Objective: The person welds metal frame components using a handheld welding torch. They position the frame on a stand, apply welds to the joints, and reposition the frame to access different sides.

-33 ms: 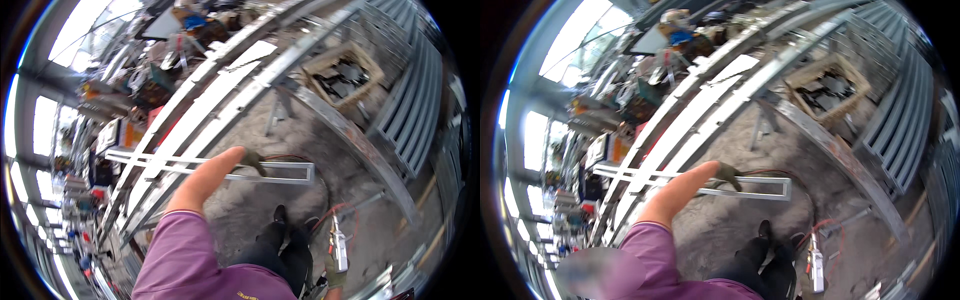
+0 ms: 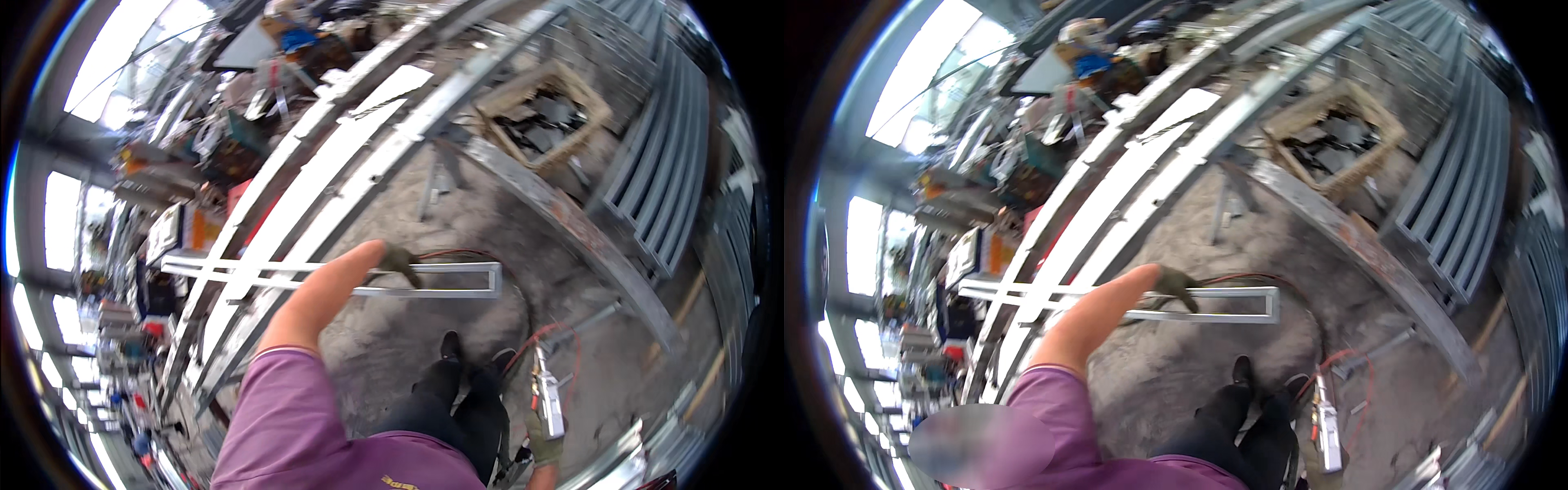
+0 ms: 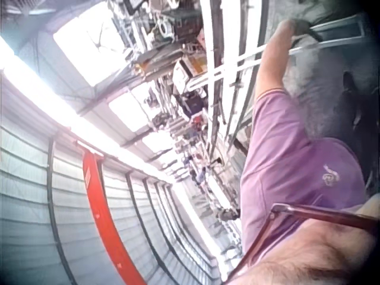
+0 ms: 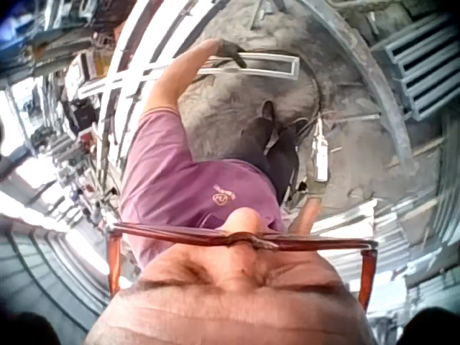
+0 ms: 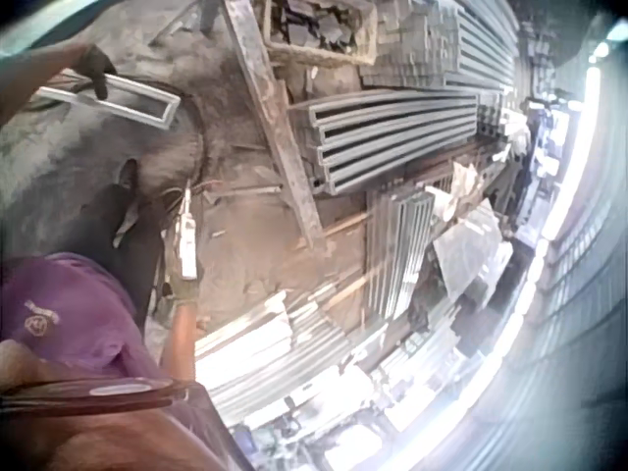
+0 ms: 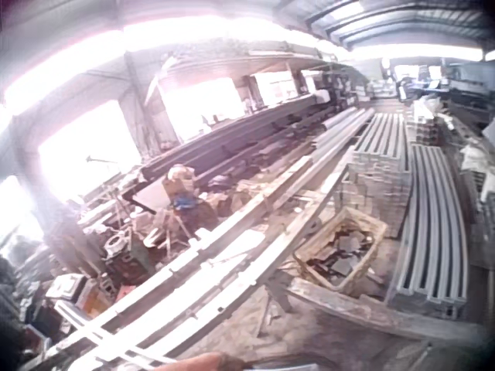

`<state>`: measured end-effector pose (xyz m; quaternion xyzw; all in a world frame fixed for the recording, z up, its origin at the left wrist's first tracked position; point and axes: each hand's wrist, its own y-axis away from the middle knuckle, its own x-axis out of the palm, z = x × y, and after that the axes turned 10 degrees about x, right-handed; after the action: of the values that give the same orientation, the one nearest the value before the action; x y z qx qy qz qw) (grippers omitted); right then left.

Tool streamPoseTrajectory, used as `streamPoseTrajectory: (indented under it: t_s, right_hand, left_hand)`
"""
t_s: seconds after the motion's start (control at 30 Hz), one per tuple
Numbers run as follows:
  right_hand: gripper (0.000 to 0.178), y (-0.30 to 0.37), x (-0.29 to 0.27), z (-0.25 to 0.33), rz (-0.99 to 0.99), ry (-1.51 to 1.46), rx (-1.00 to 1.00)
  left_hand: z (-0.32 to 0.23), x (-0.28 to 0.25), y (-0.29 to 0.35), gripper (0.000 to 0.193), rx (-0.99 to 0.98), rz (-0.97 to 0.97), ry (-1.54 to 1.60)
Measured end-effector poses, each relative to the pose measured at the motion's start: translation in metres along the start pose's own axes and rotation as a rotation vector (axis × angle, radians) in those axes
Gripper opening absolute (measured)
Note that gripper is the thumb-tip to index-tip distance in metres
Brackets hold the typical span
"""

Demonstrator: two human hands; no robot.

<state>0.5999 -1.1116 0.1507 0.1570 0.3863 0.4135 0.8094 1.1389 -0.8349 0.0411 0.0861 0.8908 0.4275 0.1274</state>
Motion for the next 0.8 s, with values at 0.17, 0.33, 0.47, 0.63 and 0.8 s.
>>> streamPoseTrajectory:
  t_s: [0.17, 0.33, 0.47, 0.63, 0.8]
  right_hand:
    - [0.03, 0.018, 0.005, 0.023, -0.061, -0.028, -0.06]
    - [0.03, 0.016, 0.008, 0.045, -0.055, -0.034, -0.066]
    - [0.028, 0.004, 0.015, 0.054, -0.087, 0.003, -0.185]
    - [0.028, -0.014, 0.019, 0.086, -0.043, -0.06, -0.23]
    - [0.028, -0.025, 0.018, 0.091, 0.013, -0.095, -0.291]
  left_hand:
    - [-0.032, 0.011, 0.029, 0.086, -0.065, -0.141, -0.007]
    - [-0.101, 0.03, 0.075, 0.084, -0.15, -0.411, -0.277]
    - [-0.103, 0.061, 0.07, 0.102, -0.195, -0.6, -0.688]
    - [-0.076, 0.093, 0.044, 0.098, -0.14, -0.909, -0.784]
    - [-0.082, 0.086, 0.048, 0.114, -0.129, -0.823, -0.758]
